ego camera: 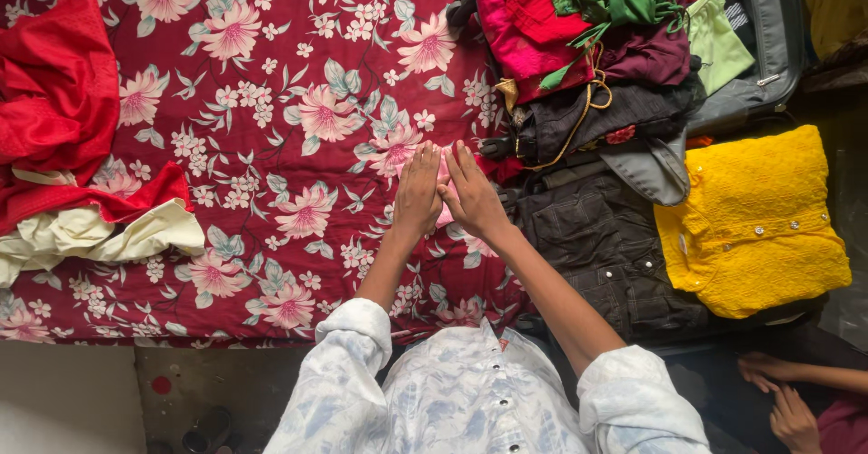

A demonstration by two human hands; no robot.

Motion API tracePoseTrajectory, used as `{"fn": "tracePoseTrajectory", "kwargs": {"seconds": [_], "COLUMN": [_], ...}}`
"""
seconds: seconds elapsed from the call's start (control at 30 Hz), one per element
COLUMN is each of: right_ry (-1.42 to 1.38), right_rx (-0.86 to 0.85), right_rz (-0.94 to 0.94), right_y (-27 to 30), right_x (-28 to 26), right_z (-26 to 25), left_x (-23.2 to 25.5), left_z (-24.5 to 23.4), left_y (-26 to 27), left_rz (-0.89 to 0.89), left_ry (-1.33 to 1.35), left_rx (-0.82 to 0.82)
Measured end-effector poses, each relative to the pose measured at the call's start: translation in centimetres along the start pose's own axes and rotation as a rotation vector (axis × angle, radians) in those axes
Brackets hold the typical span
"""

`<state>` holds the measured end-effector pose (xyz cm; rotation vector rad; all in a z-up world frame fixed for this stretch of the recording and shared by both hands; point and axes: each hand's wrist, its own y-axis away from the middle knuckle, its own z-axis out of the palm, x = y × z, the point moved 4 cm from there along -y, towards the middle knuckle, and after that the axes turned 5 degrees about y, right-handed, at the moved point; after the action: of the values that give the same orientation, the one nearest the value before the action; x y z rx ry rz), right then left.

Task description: The person folds various items of clothing by hand on a bed and places them into an open suitcase.

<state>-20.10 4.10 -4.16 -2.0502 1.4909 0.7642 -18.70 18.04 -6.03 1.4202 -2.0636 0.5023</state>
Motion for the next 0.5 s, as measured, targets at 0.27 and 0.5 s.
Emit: {"fn": "tracePoseTrajectory", "kwargs": {"seconds": [0.27,0.5], "right_ry": [0.002,-0.282], "right_rx": [-0.020,-0.021], "right_rz": [0.091,0.480], "right_y": [1.0,2.1], "right_x": [2.5,7.5], "right_z": [4.5,9.2], "left_x": [-3.0,-8.0], "left_z": [2.5,7.3], "left_y": [0.6,0.1], "left_rz": [-0.005,-0.311], "left_ry": [-0.037,-0.004], "left_rx": [-0.069,-0.183]}}
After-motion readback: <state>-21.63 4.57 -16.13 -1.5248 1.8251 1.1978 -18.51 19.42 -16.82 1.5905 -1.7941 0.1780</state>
